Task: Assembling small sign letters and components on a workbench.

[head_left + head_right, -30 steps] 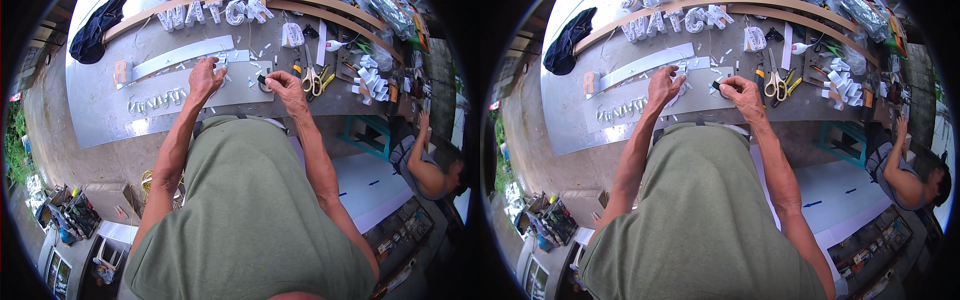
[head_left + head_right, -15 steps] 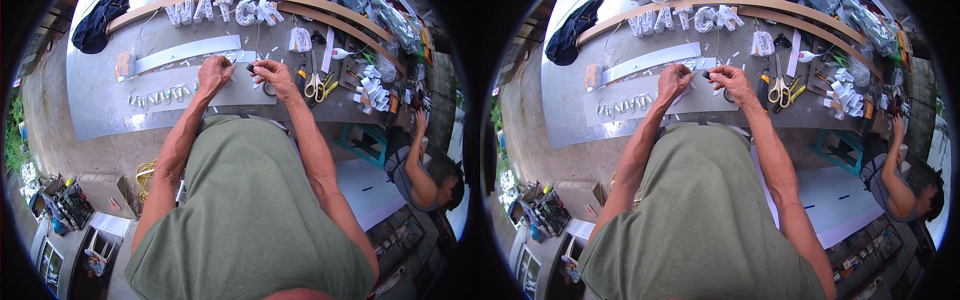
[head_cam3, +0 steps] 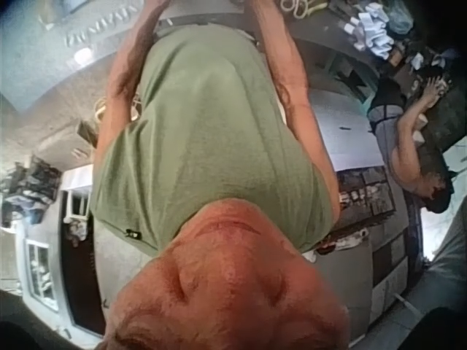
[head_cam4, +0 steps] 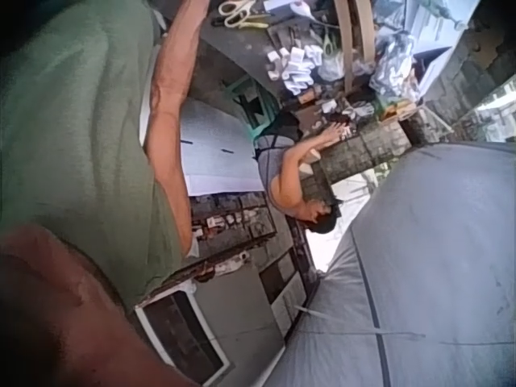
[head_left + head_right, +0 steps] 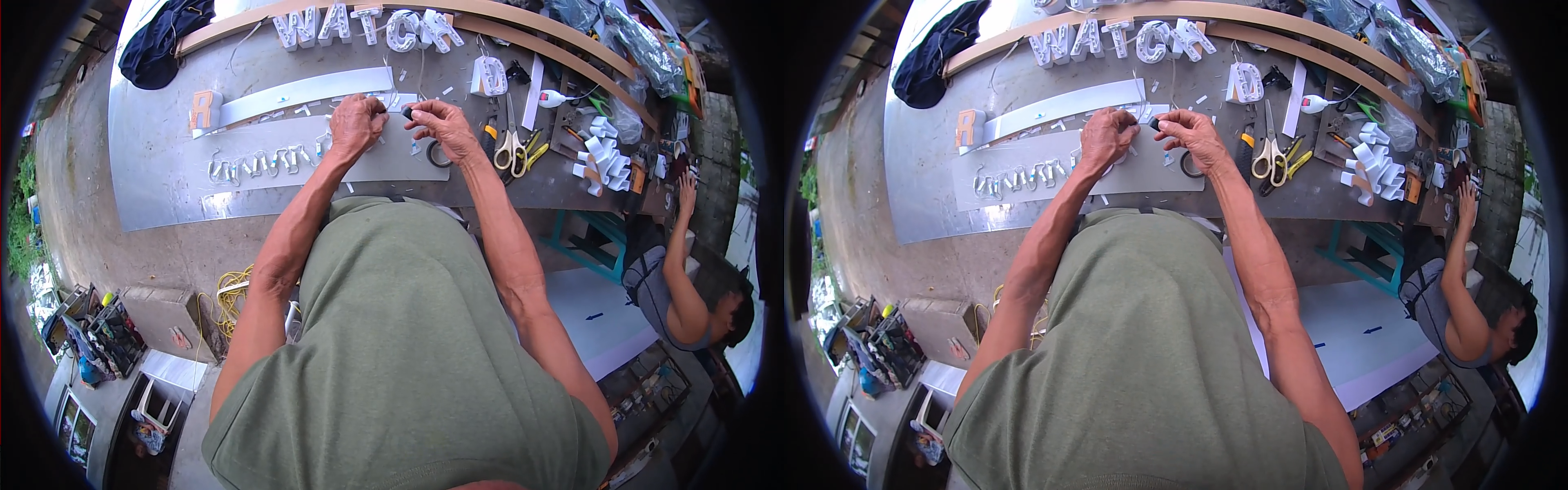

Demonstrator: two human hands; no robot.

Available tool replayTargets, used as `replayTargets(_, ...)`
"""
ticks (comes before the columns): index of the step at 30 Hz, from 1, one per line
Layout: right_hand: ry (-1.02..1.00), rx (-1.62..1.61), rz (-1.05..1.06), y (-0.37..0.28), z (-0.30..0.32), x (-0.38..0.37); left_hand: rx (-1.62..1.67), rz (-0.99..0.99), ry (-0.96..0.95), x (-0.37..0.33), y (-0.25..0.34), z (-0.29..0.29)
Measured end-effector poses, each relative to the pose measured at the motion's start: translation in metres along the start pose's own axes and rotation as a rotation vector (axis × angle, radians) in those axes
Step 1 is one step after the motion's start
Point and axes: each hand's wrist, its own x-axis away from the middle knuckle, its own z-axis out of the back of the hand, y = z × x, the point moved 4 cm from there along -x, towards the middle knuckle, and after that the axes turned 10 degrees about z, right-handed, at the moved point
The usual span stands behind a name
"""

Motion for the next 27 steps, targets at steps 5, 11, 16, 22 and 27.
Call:
replayTargets(5,-0.071,0.023,0.023,-0.011,-0.008,0.002,0.397,0.149,-0.341,0.007,-0.013,0.005)
replayTargets(11,-0.207,0.087,0.036,-0.031,-0.034,0.001,0.69,0.24,-0.598,0.027,-0.001,0.035)
replayTargets(16,-0.238,0.077,0.06,-0.034,-0.044,0.003,0.727,0.214,-0.584,0.034,0.0,0.043)
replayTargets(22,-0.218,0.032,0.067,-0.04,-0.052,0.013,0.75,0.211,-0.598,0.04,0.003,0.05)
replayTargets(27,-0.224,0.029,0.123,-0.044,-0.048,0.015,0.852,0.234,-0.603,0.044,0.007,0.056)
